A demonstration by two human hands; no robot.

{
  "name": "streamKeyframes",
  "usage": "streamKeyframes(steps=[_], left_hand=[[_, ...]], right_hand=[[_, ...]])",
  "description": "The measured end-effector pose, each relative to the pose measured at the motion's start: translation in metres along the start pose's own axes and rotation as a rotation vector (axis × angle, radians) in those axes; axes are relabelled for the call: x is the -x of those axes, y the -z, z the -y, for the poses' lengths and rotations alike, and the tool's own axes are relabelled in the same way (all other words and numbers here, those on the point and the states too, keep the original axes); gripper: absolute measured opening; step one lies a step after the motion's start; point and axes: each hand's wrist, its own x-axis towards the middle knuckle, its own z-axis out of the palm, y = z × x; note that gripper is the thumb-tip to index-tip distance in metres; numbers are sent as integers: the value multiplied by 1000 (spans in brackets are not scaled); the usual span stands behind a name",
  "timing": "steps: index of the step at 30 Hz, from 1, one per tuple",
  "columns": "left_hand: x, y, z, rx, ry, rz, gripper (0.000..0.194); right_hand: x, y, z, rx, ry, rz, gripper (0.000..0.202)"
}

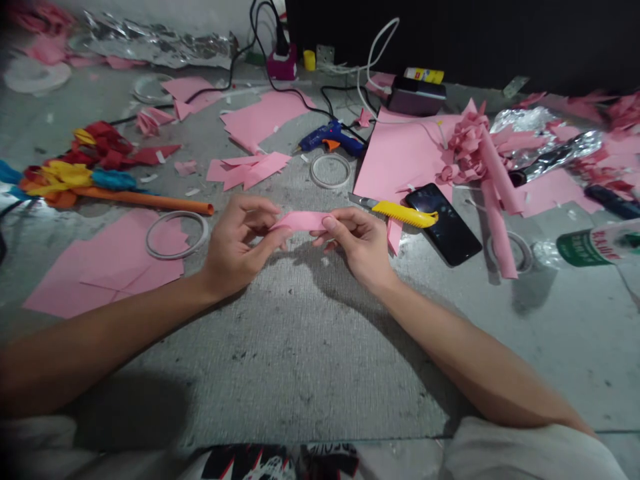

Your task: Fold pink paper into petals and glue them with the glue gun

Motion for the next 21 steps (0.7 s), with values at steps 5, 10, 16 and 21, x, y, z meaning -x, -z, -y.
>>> streamKeyframes(steps=[5,10,16,21], left_hand=[[1,-2,0,-84,-15,-103,14],[0,-3,-2,-156,-38,-159,11],[-1,2,-3,-234,-245,-165,5],[-1,5,-4,-328,-315,-160,5]], right_hand=[[0,0,0,8,5,-4,29],[6,-8,10,98,69,-69,28],[10,-13,17,119,123,-75,26],[11,-11,16,143,115,-77,26]])
